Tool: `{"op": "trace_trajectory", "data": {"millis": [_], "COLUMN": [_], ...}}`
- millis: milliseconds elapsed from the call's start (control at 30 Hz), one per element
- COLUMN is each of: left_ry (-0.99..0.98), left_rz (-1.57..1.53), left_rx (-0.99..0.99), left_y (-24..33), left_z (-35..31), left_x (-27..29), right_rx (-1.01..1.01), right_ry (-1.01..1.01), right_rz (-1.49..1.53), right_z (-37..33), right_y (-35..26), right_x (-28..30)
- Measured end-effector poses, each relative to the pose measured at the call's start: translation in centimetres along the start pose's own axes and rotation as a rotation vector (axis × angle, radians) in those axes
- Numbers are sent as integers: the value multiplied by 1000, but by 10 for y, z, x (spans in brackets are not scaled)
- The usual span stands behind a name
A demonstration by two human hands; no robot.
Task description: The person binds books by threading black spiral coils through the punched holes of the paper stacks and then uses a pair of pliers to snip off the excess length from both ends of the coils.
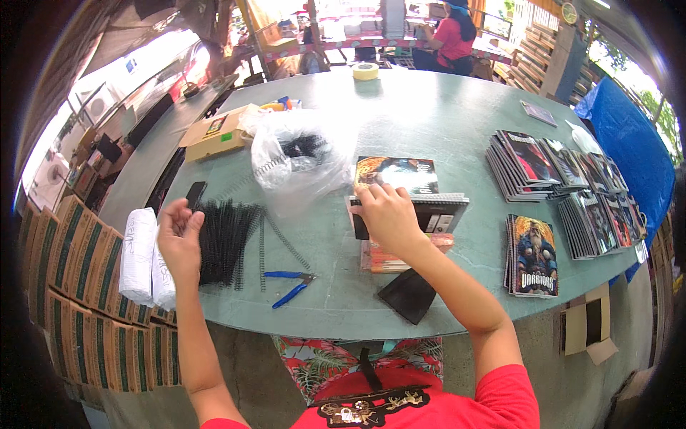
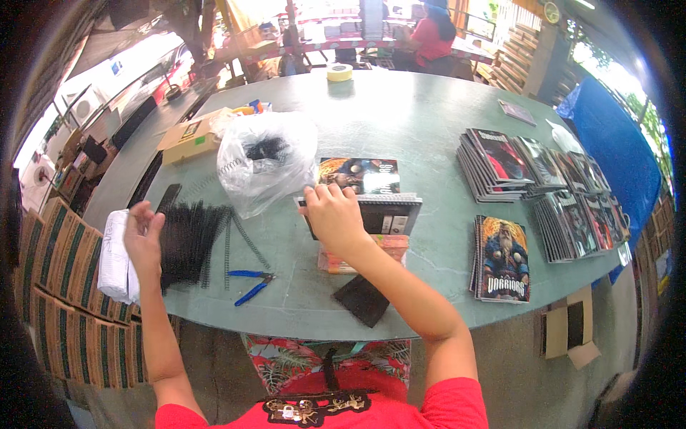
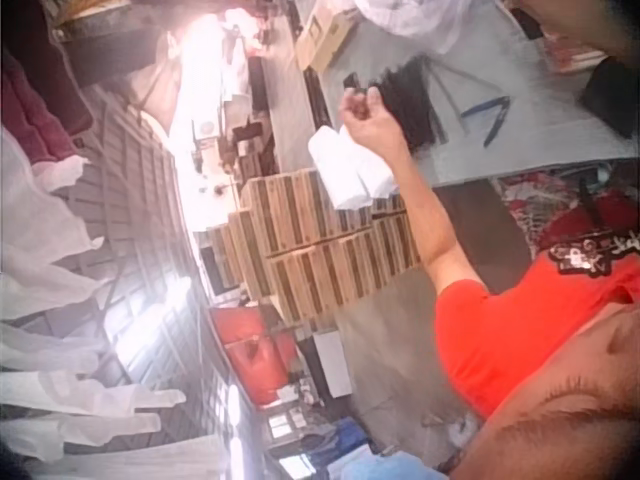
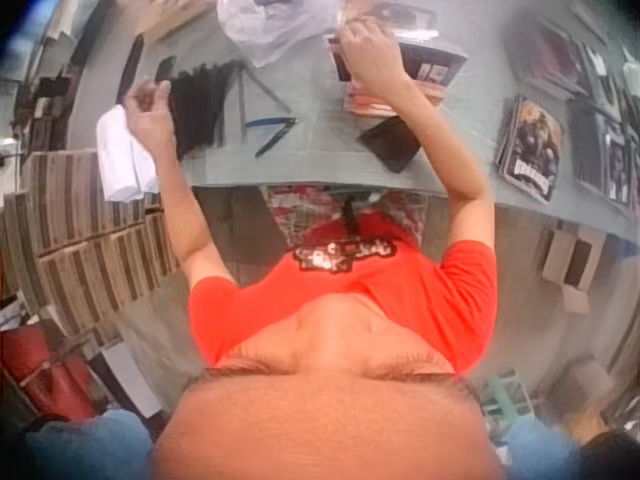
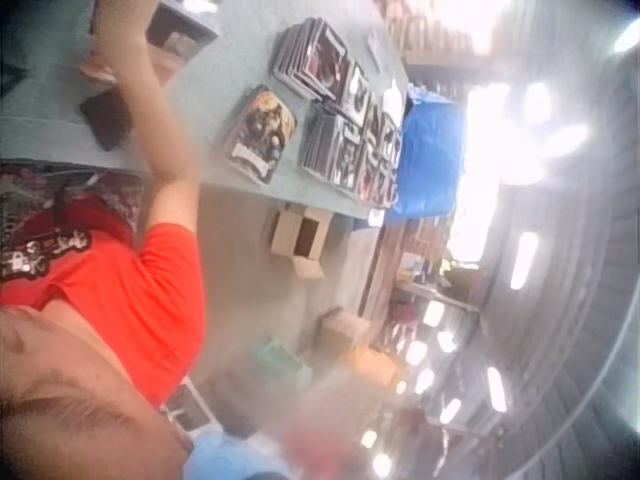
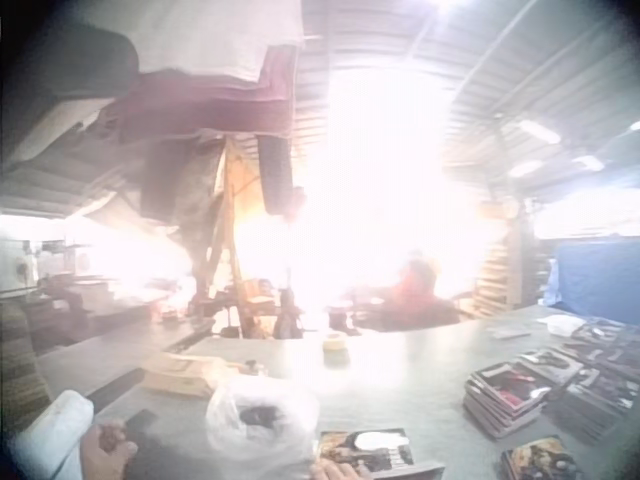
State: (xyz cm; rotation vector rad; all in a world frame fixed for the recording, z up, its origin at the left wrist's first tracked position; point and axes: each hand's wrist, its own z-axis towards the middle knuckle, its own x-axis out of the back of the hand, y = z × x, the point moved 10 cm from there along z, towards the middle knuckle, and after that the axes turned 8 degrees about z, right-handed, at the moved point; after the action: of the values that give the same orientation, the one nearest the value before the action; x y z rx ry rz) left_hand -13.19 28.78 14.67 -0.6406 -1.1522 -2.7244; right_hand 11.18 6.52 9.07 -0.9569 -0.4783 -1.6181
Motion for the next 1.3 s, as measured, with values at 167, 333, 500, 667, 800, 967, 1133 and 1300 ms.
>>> {"op": "trace_trajectory", "data": {"millis": [167,333,500,667,800,967,1133,1300], "left_ry": [-341,-970,-821,-553,-425,-411,-438,-446], "left_rz": [-661,195,-35,-180,-186,-194,-196,-90], "left_rx": [285,20,-177,-108,-194,-45,-121,-197], "left_y": [28,40,72,108,114,100,102,113], "left_z": [-15,-135,-111,-85,-94,-87,-88,-87], "left_x": [-77,-246,-238,-187,-185,-177,-180,-186], "right_rx": [-37,-147,-124,-118,-151,-71,-118,-110], "right_ry": [-35,-243,-311,-178,-261,-63,-42,-47], "right_rz": [0,-12,72,261,363,118,136,211], "right_z": [-4,-4,0,1,4,8,7,2], "right_y": [8,17,22,33,31,7,3,7], "right_x": [7,0,-4,7,1,-3,4,-3]}}
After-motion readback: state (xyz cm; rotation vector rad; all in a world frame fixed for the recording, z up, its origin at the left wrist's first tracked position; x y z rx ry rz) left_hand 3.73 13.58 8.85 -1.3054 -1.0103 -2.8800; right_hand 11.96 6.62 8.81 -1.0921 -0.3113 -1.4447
